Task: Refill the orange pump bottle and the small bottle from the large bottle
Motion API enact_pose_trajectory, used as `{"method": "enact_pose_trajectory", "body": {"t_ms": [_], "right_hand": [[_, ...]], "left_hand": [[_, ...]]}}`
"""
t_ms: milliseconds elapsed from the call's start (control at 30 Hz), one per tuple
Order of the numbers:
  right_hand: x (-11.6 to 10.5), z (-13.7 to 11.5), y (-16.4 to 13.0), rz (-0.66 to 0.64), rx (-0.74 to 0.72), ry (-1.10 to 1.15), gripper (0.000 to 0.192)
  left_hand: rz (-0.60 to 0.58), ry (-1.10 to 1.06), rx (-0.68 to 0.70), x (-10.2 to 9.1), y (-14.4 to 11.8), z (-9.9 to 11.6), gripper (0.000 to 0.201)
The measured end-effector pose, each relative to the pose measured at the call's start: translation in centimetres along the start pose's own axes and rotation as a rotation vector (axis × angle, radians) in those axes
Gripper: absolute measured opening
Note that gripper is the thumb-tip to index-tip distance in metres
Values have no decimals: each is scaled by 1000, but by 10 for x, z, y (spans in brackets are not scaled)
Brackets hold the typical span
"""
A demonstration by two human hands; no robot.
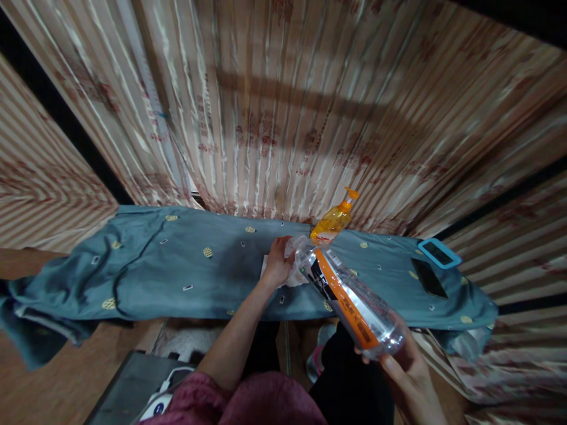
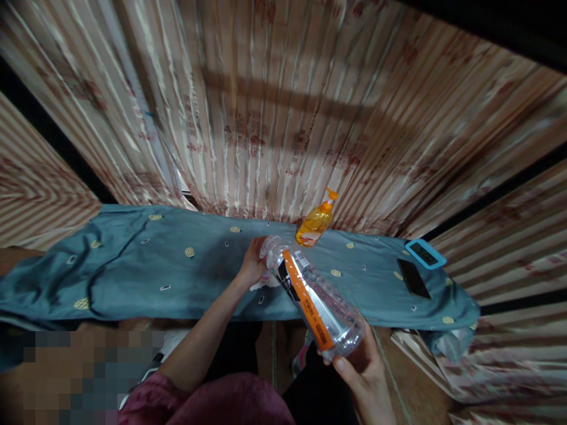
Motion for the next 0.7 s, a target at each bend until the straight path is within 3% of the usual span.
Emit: {"method": "enact_pose_trajectory", "body": {"t_ms": [700], "right_hand": [[4, 0, 0, 5, 19, 4, 84]], "left_hand": [[12, -15, 0, 0, 0, 0, 34]]}}
Point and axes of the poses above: each hand's wrist, its own y-axis towards the middle knuckle, its own x-axis out of the palm, z = x × y, the point moved 9 cm from there along y, towards the middle knuckle, and after that the axes turned 5 degrees about x, right-handed, at the moved point
